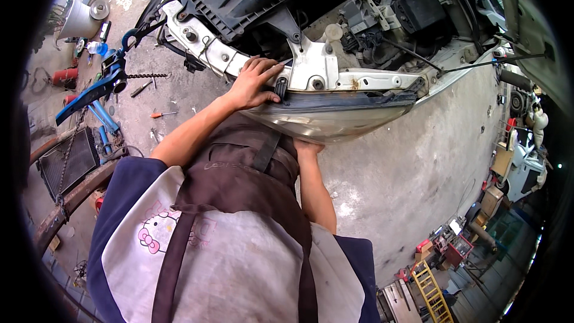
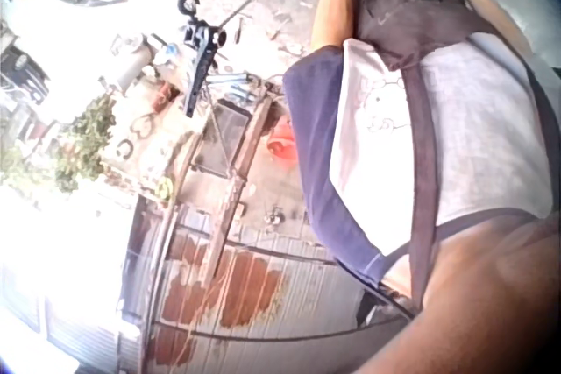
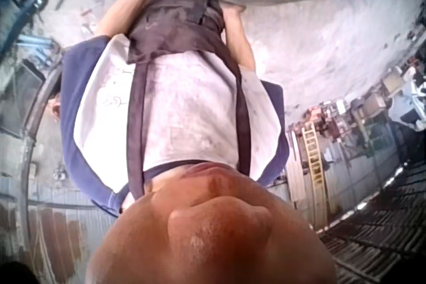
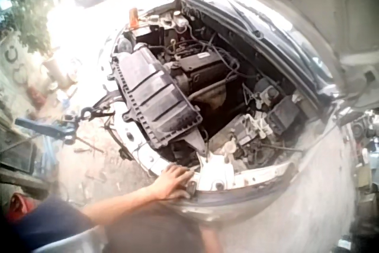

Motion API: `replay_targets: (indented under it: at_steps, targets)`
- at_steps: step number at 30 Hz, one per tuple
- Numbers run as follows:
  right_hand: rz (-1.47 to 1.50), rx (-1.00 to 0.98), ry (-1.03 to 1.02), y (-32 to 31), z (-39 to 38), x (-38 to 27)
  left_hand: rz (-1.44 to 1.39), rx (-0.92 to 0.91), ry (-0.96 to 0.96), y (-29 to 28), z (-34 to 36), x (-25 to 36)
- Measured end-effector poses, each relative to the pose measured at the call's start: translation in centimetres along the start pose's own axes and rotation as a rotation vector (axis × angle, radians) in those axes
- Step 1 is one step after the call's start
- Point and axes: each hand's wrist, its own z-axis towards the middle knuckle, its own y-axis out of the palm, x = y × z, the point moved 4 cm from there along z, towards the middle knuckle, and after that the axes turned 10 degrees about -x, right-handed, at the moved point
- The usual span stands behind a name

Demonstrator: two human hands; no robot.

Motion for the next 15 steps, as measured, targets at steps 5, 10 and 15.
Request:
replay_targets:
  at_steps: [5,10,15]
  targets:
    - [0.014,0.000,-0.004,0.2,0.0,0.1,-0.064,0.032,-0.046,0.3,0.3,0.0]
    - [0.067,0.010,-0.001,0.2,0.1,0.1,-0.059,0.017,-0.055,0.3,0.4,0.0]
    - [0.055,0.041,0.009,0.6,-0.6,0.2,-0.073,-0.002,-0.069,0.2,0.4,0.0]
